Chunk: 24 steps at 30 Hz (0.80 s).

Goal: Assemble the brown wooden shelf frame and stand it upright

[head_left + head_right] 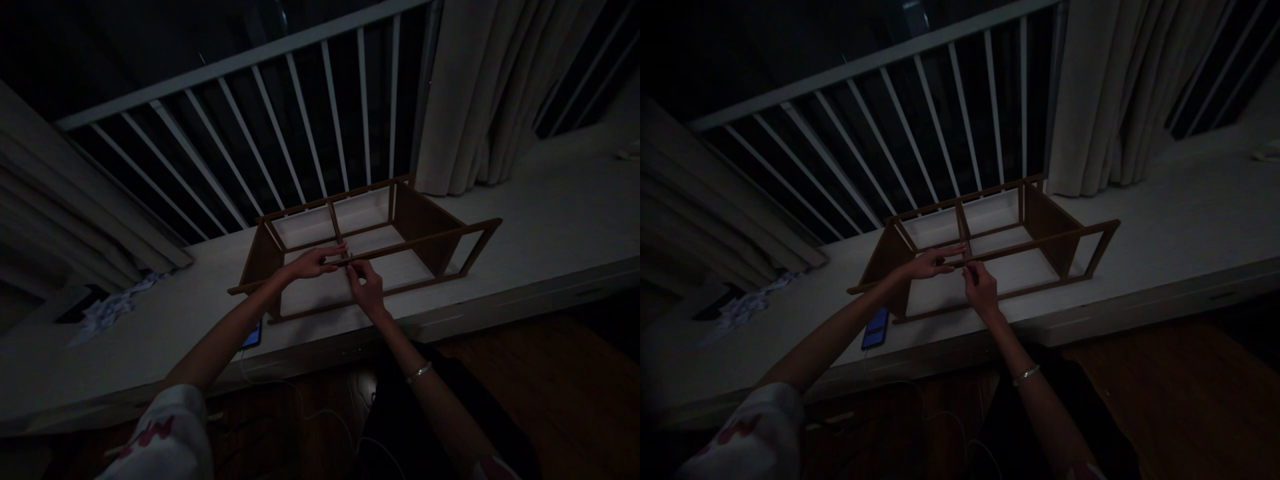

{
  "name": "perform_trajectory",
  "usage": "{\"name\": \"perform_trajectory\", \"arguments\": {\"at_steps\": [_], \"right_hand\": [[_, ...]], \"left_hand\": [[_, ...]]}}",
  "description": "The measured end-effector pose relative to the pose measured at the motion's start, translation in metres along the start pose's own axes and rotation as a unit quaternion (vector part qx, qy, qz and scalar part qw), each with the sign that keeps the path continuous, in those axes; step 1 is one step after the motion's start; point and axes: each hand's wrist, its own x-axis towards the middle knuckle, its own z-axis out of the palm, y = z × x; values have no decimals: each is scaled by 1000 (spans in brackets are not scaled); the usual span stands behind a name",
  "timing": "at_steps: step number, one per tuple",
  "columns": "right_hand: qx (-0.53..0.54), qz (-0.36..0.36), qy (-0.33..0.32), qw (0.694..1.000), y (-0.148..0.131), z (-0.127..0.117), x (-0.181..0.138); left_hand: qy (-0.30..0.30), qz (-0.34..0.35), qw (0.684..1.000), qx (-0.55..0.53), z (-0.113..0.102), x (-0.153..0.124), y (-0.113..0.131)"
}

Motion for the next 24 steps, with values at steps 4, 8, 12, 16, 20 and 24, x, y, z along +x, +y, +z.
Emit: {"name": "perform_trajectory", "arguments": {"at_steps": [4,8,12,16,20,24], "right_hand": [[33,29,1,999,1,1,-1],[66,36,-2,997,2,1,-1],[80,19,-6,997,7,1,-2],[5,-63,-16,998,13,-4,-1],[-95,-173,-68,978,18,-9,2],[-117,-199,-77,970,18,-12,3]], "left_hand": [[2,1,1000,-1,0,0,-1],[2,-8,1000,-6,1,0,0],[2,-13,1000,-11,0,-1,1],[2,-12,1000,-18,0,-1,2],[-2,-13,1000,-16,-1,-1,3],[-2,-14,1000,-11,-1,0,4]]}}
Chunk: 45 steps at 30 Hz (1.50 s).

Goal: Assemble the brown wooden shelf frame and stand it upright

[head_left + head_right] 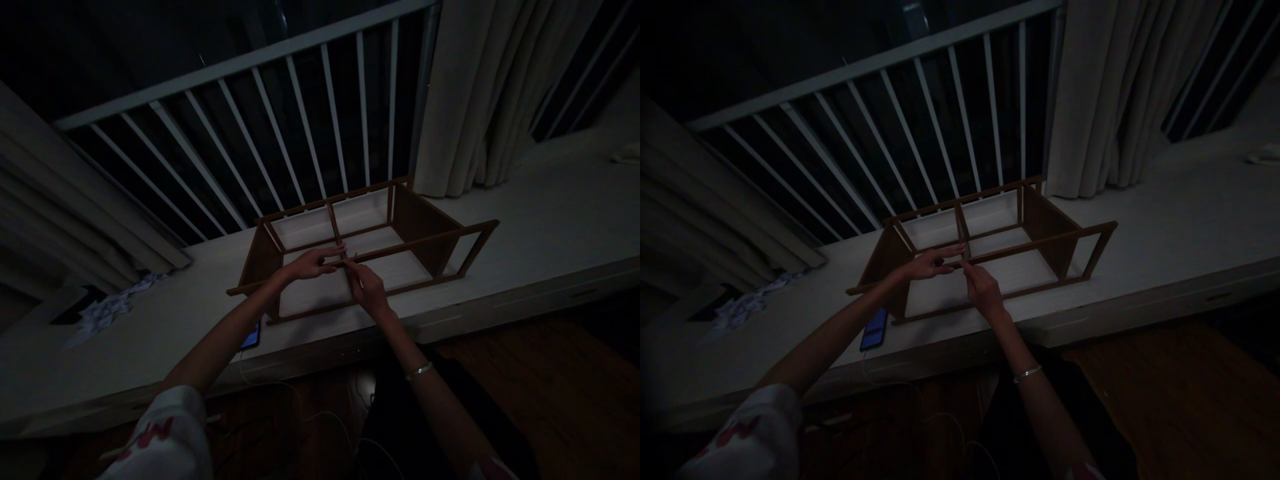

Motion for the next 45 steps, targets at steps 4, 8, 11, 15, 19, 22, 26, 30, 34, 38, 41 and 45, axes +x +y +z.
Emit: {"name": "perform_trajectory", "arguments": {"at_steps": [4,8,11,15,19,22,26,30,34,38,41,45], "right_hand": [[-1,4,-11,1000,-2,-5,2],[-17,37,-6,999,1,-11,4],[-29,46,15,998,4,-14,4],[-36,30,10,999,6,-15,2],[-45,25,-1,999,5,-13,0],[-51,31,9,998,3,-13,-1],[-58,42,26,997,1,-14,-2],[-73,56,44,995,0,-15,-3],[-101,75,51,991,-1,-16,-4],[-138,92,45,985,-5,-17,-4],[-157,105,31,982,-7,-17,-4],[-150,117,12,982,-9,-16,-4]], "left_hand": [[1,2,1000,4,-1,0,2],[-4,3,1000,2,-1,1,0],[-1,1,1000,5,0,1,-2],[-1,4,1000,9,1,1,-4],[3,9,1000,8,1,1,-3],[2,8,1000,-2,1,2,-2],[3,4,1000,-1,1,1,-1],[0,9,1000,3,0,1,0],[3,19,1000,8,0,1,-2],[-1,16,1000,8,0,0,-1],[-4,9,1000,7,0,0,0],[-5,13,1000,12,0,0,0]]}}
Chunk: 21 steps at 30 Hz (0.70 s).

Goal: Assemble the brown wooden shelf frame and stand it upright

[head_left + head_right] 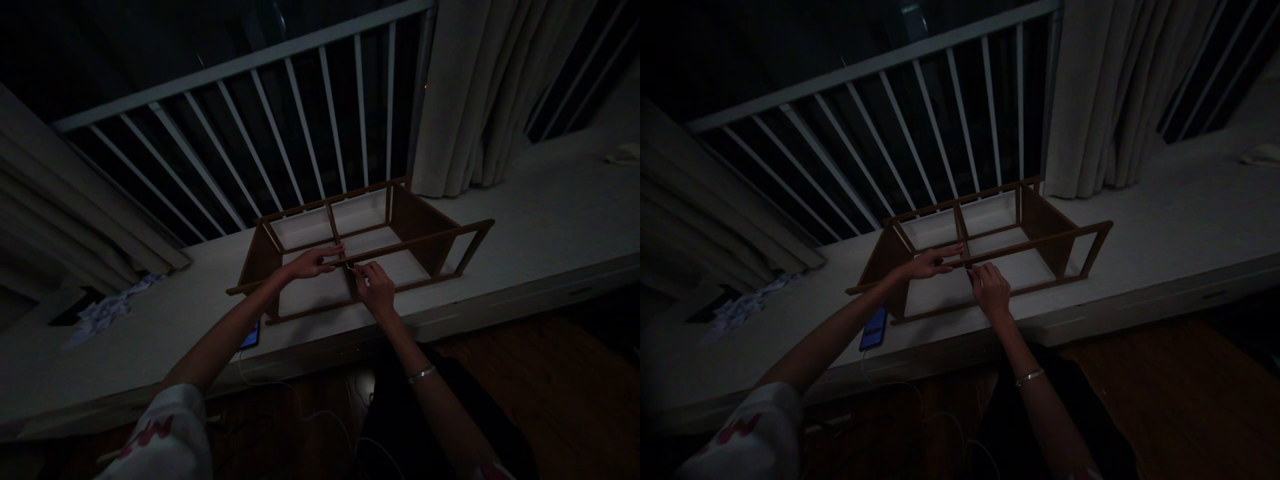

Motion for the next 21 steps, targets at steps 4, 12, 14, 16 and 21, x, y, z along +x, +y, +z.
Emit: {"name": "perform_trajectory", "arguments": {"at_steps": [4,12,14,16,21], "right_hand": [[8,9,-14,1000,-3,0,0],[19,12,-33,999,-8,0,0],[45,19,-27,998,-7,1,0],[80,27,-23,996,-5,3,1],[188,67,-15,980,-5,9,0]], "left_hand": [[2,8,1000,0,0,0,-2],[1,6,1000,-13,1,0,-4],[2,7,1000,-12,1,0,-4],[0,6,1000,-12,1,0,-3],[-2,-6,1000,-15,0,0,-1]]}}
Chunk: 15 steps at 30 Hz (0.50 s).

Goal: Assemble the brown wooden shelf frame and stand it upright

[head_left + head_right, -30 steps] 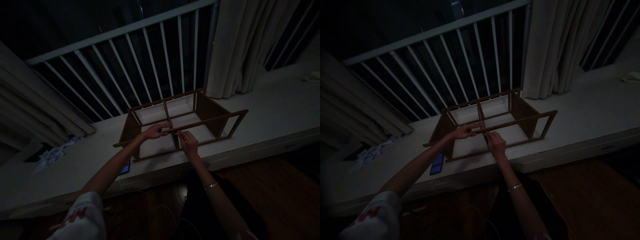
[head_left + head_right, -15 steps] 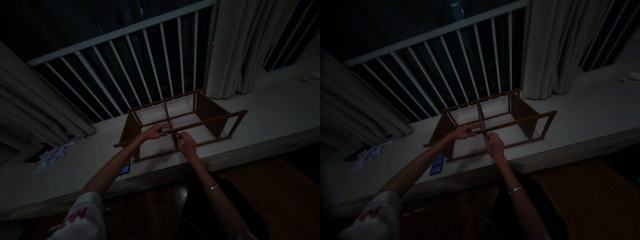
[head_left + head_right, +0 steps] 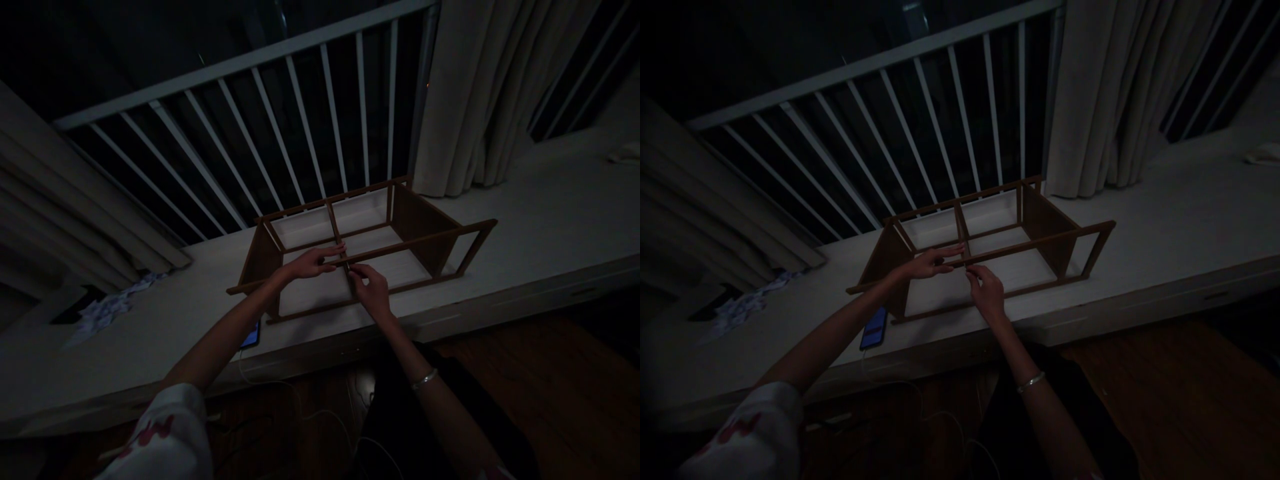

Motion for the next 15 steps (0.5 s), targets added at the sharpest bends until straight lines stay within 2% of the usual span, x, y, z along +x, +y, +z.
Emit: {"name": "perform_trajectory", "arguments": {"at_steps": [9,15], "right_hand": [[167,114,-4,979,-8,12,0],[215,140,20,966,-14,19,-2]], "left_hand": [[3,7,1000,6,0,0,-2],[4,10,1000,15,1,1,-3]]}}
